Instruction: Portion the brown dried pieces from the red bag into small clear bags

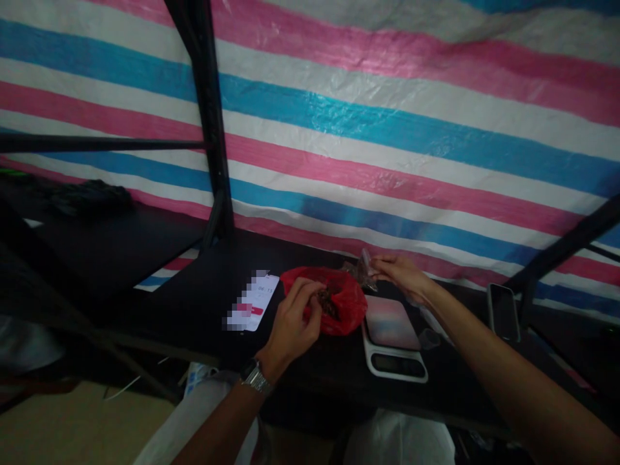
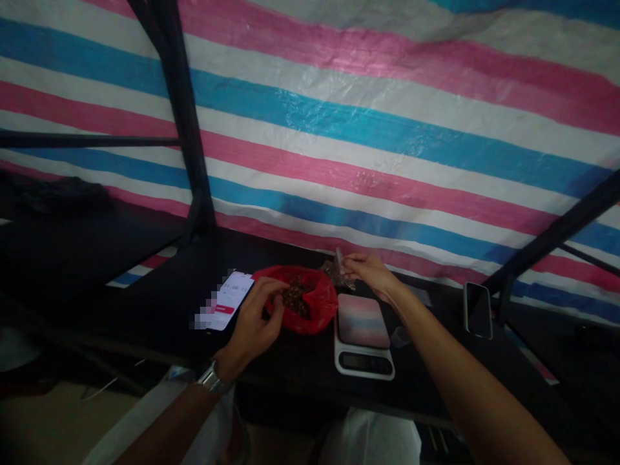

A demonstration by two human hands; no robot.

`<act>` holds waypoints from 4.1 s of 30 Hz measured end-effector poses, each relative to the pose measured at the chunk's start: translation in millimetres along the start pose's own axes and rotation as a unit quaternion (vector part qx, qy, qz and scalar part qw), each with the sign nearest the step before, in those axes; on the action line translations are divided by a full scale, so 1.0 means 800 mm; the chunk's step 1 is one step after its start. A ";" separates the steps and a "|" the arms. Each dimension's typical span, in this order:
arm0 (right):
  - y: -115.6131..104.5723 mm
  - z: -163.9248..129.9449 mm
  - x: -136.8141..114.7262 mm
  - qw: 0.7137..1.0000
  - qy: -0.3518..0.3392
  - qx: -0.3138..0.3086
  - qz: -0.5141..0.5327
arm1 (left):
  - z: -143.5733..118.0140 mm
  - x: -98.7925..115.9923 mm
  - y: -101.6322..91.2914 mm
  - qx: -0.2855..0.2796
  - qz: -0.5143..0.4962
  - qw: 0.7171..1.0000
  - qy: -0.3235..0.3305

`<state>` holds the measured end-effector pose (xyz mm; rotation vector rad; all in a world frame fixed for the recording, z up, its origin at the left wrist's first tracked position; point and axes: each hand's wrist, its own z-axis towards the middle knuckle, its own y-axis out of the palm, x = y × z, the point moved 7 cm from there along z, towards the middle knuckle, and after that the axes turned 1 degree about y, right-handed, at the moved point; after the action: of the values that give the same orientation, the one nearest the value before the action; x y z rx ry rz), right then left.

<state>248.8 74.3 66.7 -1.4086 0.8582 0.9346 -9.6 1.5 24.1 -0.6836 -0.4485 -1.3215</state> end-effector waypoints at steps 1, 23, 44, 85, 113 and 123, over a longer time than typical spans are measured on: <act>0.007 -0.007 -0.010 1.000 0.000 -0.013 0.026 | -0.005 0.002 -0.001 0.002 -0.010 1.000 -0.012; 0.111 -0.058 -0.065 0.988 -0.153 0.000 -0.010 | 0.051 0.008 0.013 -0.082 -0.185 0.953 -0.227; 0.117 -0.035 -0.051 0.987 -0.154 0.038 -0.003 | 0.059 -0.025 0.027 -0.057 -0.213 0.942 -0.254; 0.133 -0.050 -0.064 0.937 -0.247 0.048 -0.240 | 0.046 -0.061 0.047 -0.028 -0.360 0.819 -0.446; 0.082 -0.060 -0.041 0.780 -0.224 0.038 -0.583 | 0.071 -0.060 0.068 0.022 -0.175 0.959 -0.222; 0.081 -0.063 -0.048 0.782 -0.213 0.020 -0.585 | 0.084 -0.053 0.066 -0.027 -0.198 0.950 -0.241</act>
<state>176.7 19.8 75.2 -1.2745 -0.3930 0.2005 38.5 83.2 34.7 -1.0052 -0.9884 -1.5434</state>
